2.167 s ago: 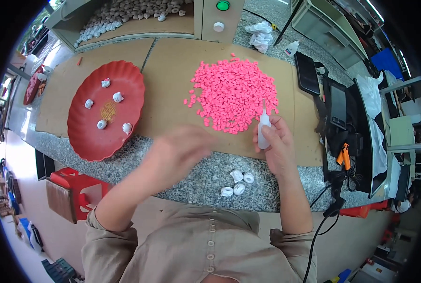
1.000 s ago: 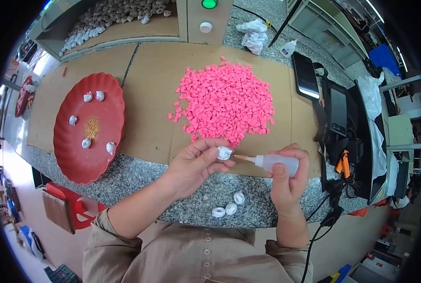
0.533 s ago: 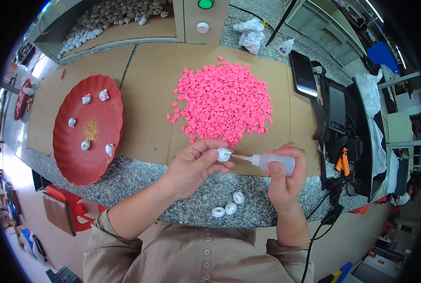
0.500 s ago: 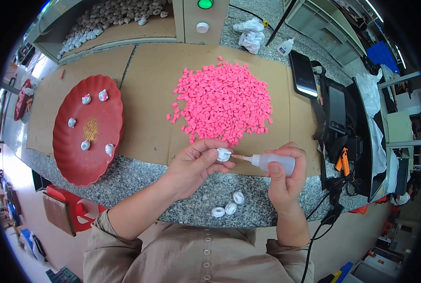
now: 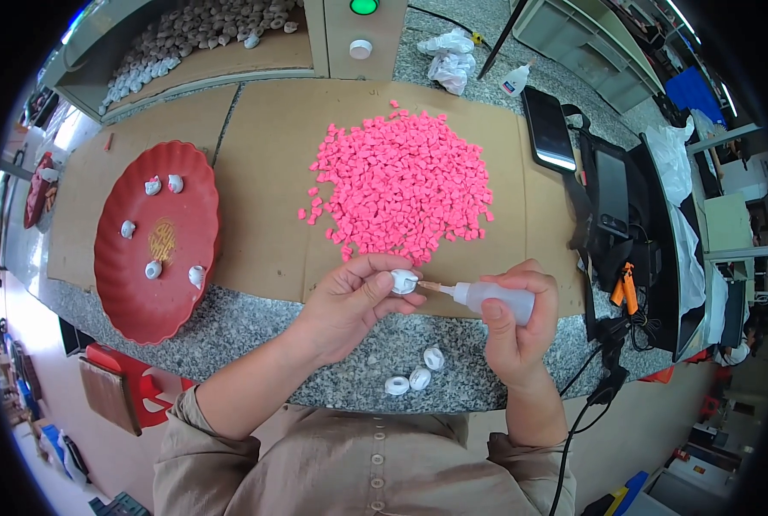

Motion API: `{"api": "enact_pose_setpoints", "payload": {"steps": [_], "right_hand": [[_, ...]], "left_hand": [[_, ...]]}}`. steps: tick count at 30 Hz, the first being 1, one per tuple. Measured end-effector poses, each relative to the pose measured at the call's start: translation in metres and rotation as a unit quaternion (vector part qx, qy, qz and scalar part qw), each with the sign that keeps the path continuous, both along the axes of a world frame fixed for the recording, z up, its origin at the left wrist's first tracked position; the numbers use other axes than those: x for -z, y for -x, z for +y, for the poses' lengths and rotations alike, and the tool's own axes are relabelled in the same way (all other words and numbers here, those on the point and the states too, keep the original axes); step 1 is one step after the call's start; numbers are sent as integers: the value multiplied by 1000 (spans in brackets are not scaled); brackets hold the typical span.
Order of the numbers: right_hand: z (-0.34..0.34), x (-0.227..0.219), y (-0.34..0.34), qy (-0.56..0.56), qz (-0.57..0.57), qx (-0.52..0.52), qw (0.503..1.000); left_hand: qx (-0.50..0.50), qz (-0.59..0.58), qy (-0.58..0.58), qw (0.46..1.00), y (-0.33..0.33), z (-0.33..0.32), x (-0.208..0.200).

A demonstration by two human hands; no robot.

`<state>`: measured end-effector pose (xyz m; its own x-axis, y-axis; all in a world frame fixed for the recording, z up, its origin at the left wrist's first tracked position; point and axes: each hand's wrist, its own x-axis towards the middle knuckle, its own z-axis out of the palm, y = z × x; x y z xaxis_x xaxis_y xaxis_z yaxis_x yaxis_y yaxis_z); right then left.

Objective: The person glues small pink bow components onto white toy cat heads using a glue bottle.

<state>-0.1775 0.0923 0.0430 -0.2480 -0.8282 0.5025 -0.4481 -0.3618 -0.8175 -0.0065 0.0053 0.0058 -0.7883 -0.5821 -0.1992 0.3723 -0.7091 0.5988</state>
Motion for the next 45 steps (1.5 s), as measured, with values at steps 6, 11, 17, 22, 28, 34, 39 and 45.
{"api": "enact_pose_setpoints", "payload": {"steps": [6,11,17,22,28,34,39,45], "right_hand": [[1,2,0,28,44,-9,999],[3,-1,-2,43,106,-5,993],[4,-4,-4,65,178,-7,982],[5,-4,-4,72,210,-7,975],[4,-6,-4,65,206,-3,976],[5,-4,-1,46,140,-3,989],[4,1,-2,39,48,7,998],[1,3,-3,34,41,5,999]], "left_hand": [[-6,1,-4,1000,1,0,1],[-8,0,-4,1000,1,0,2],[-5,-6,-2,1000,1,0,1],[-8,-9,-3,1000,1,0,2],[-12,-7,-6,1000,1,0,2],[-9,-19,-1,1000,1,0,0],[-11,-18,2,1000,1,0,0],[-7,-23,5,1000,1,0,-2]]}}
